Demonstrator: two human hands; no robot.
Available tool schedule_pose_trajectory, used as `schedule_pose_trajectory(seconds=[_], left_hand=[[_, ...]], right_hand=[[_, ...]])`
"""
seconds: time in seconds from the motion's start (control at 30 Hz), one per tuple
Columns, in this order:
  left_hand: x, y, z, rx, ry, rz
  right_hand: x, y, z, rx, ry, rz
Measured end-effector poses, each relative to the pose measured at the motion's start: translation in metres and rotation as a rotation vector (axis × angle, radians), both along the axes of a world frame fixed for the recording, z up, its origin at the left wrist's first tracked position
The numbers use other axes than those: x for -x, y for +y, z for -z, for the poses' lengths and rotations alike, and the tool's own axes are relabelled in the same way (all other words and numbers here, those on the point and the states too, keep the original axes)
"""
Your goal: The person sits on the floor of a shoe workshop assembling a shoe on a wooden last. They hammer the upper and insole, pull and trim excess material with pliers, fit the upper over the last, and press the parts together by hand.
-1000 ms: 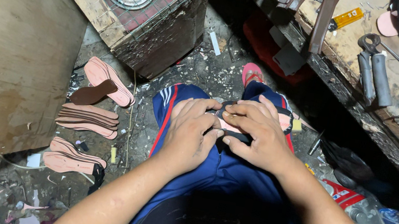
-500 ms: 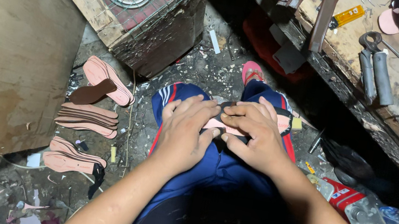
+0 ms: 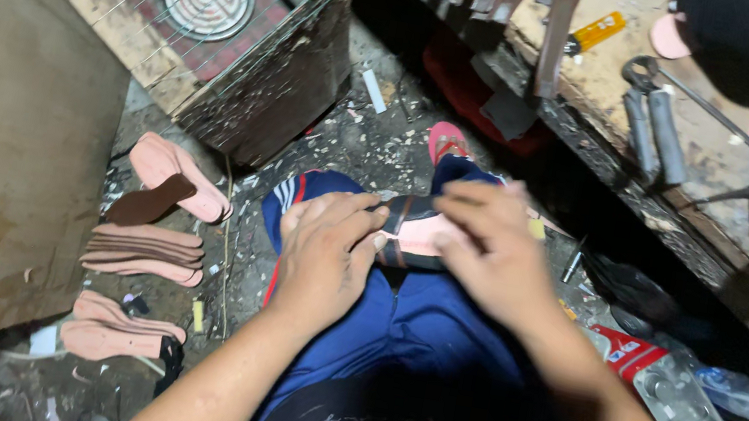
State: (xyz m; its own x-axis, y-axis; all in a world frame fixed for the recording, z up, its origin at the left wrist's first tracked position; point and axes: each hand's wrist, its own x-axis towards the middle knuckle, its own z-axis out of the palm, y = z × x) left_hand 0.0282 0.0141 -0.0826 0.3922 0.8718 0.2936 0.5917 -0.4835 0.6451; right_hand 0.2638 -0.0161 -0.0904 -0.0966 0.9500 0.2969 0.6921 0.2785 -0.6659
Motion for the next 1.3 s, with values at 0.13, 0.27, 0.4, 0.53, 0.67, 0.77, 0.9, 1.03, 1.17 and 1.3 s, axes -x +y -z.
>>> schedule_pose_trajectory(seconds=[0.13,0.27,0.4,0.53,0.67,0.77,0.9,1.03,1.17,1.3], left_hand=[[0.004,-0.002,0.002,-0.066,-0.012,0.029],[0.007,-0.002,0.004,-0.116,-0.017,0.052],[0.007,-0.003,0.004,-0.103,-0.039,0.044],[0.006,-0.004,0.003,-0.121,-0.051,0.033],[0.001,-0.002,0.003,-0.130,-0.035,0.008],[0.000,-0.002,0.004,-0.121,-0.051,0.001],[0.001,-0.003,0.005,-0.107,-0.074,-0.013],[0.005,-0.001,0.000,-0.055,-0.067,0.013],[0.012,-0.001,-0.010,-0.059,-0.032,0.114],[0.014,-0.005,-0.012,-0.062,0.011,0.123]], right_hand=[[-0.099,-0.038,-0.028,-0.044,-0.450,0.490],[-0.188,-0.084,-0.015,0.160,-0.849,0.836],[-0.226,-0.112,0.005,0.204,-0.824,0.825],[-0.208,-0.131,0.011,0.023,-0.637,0.796],[-0.129,-0.124,0.008,0.166,-0.250,0.685],[-0.052,-0.115,0.010,0.638,0.458,0.424],[0.000,-0.114,-0.017,0.339,0.295,0.141],[0.026,-0.091,-0.023,0.275,0.133,0.068],[0.017,-0.085,-0.033,0.464,-0.024,0.109],[0.019,-0.093,-0.044,0.179,0.232,0.074]])
